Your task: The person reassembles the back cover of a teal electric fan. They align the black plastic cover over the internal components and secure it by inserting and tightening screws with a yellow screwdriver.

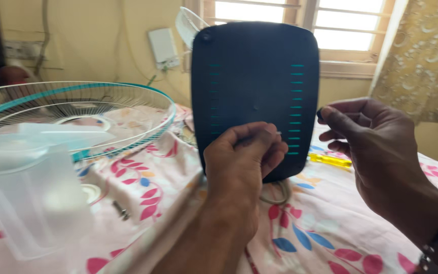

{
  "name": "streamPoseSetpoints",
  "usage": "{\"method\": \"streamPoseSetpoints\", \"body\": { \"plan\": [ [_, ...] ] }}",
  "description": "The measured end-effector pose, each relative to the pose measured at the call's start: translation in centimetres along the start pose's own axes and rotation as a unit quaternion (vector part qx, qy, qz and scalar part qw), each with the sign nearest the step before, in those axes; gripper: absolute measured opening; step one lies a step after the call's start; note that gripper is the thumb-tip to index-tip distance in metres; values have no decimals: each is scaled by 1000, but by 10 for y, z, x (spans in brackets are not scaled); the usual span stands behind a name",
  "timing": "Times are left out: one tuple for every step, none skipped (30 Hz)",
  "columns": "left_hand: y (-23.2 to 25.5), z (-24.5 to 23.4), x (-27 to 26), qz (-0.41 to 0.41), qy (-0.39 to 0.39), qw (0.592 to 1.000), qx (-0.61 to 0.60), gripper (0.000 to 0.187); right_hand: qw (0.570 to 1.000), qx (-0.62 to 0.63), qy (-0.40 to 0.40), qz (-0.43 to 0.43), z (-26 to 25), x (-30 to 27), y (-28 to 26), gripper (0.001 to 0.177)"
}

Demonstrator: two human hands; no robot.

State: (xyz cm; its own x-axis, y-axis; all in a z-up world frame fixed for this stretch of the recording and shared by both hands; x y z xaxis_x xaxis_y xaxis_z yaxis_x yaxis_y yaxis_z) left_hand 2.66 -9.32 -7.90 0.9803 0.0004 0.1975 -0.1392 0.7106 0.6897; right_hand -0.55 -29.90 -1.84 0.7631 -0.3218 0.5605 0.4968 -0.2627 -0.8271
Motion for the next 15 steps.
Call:
{"method": "streamPoseSetpoints", "body": {
  "plan": [
    [3,-4,2,-18,9,998,-53,18,1000,9,-11,-19,11,-2,-13,22],
    [6,-7,3,-37,17,993,-106,19,999,21,-25,-35,24,-4,-22,22],
    [13,-8,4,-29,15,993,-110,19,998,32,-36,-48,34,-7,-30,22],
    [20,-9,6,-21,12,993,-114,20,996,44,-48,-60,43,-8,-36,23],
    [24,-8,8,-17,11,993,-115,20,995,39,-53,-72,51,-9,-40,23],
    [30,-4,11,-4,-7,995,-102,21,994,34,-59,-84,58,-9,-43,22],
    [35,0,13,8,-23,996,-91,22,993,26,-67,-95,64,-10,-45,22],
    [39,3,15,21,-38,996,-80,22,993,30,-66,-95,68,-10,-44,22],
    [41,3,17,27,-41,996,-68,23,992,34,-66,-97,73,-9,-43,21],
    [42,2,19,33,-44,997,-55,24,992,38,-65,-99,78,-9,-42,20],
    [43,3,22,40,-50,997,-42,25,991,47,-75,-99,82,-10,-39,20],
    [44,1,23,47,-44,998,-17,27,990,55,-85,-98,86,-12,-36,19],
    [44,-2,25,55,-39,998,7,28,989,65,-93,-98,89,-14,-33,19],
    [44,-4,27,63,-34,997,32,29,991,73,-86,-77,89,-15,-25,19],
    [45,-5,27,87,-45,994,48,29,992,81,-81,-54,90,-17,-17,19]
  ]
}}
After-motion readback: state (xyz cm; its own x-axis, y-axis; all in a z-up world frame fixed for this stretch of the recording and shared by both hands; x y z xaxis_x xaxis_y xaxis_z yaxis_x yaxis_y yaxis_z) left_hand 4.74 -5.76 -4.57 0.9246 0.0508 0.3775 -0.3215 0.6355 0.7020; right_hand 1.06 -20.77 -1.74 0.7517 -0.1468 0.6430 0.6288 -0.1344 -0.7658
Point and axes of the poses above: each hand's wrist, its own x-axis towards the middle knuckle, its own z-axis out of the palm, y = z × x, the point moved 10 cm from there along x, towards the middle knuckle, and after that the axes turned 4 degrees about -x, right-handed, at the moved point
